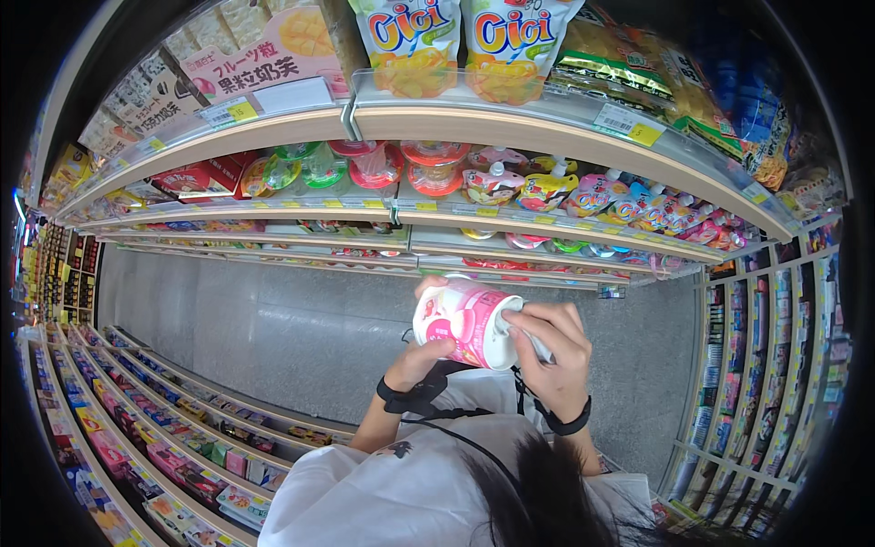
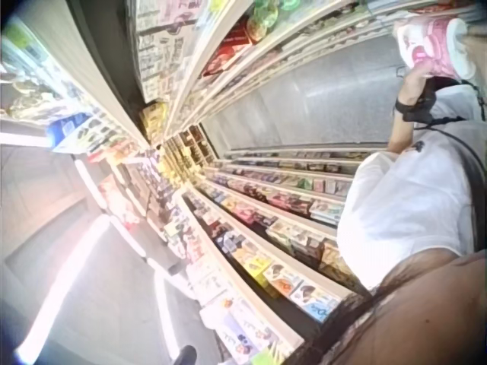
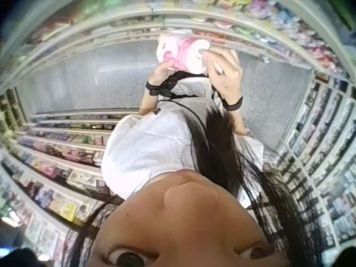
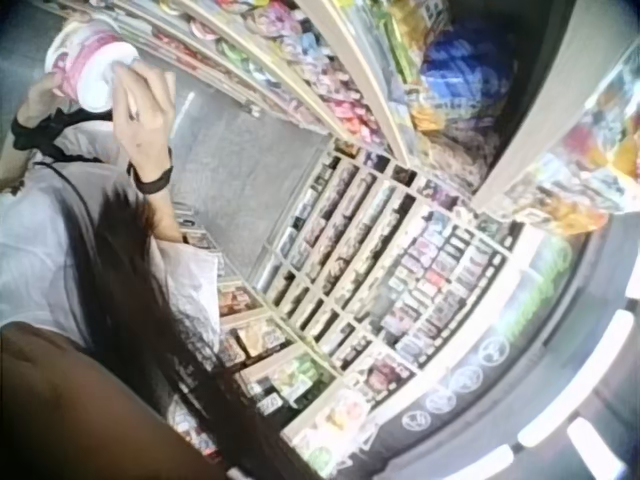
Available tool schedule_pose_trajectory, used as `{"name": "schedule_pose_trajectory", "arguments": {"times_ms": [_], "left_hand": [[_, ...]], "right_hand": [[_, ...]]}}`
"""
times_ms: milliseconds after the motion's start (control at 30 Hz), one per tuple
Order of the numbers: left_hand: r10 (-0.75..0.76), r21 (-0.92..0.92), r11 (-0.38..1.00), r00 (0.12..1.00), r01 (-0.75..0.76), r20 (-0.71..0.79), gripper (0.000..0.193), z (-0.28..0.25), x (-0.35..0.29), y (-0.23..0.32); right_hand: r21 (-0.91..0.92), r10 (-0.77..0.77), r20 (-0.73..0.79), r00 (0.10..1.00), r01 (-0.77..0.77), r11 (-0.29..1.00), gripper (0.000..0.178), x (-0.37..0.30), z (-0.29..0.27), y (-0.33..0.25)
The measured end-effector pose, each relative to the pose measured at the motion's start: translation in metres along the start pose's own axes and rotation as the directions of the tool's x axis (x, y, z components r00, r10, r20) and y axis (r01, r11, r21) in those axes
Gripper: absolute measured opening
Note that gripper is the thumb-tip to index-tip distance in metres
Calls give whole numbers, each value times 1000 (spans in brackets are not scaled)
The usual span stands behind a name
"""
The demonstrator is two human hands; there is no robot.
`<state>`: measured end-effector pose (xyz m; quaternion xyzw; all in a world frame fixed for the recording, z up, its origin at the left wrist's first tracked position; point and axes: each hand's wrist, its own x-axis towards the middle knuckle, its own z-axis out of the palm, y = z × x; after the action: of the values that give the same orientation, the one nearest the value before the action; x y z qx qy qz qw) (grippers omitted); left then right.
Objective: The person wipes the exterior surfaces of a yogurt container and a drink pouch using a white cloth while standing in a grocery aisle.
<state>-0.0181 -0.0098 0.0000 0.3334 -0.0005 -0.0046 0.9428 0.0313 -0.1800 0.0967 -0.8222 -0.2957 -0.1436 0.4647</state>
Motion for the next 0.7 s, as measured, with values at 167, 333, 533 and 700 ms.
{"name": "schedule_pose_trajectory", "arguments": {"times_ms": [167,333,533,700], "left_hand": [[-6,1,1000,1000,6,1,85,-2,-1,-4],[-3,-4,1000,1000,4,6,85,-3,-2,-4],[-12,-8,1000,1000,12,10,84,-2,-2,-10],[-7,-10,1000,1000,7,14,84,-4,-5,-6]], "right_hand": [[208,-45,186,982,5,978,25,0,-7,-13],[175,-30,307,951,-26,984,25,-4,-19,8],[172,-43,177,983,12,985,27,-1,-8,-15],[188,-62,408,911,-17,982,27,-2,-29,2]]}}
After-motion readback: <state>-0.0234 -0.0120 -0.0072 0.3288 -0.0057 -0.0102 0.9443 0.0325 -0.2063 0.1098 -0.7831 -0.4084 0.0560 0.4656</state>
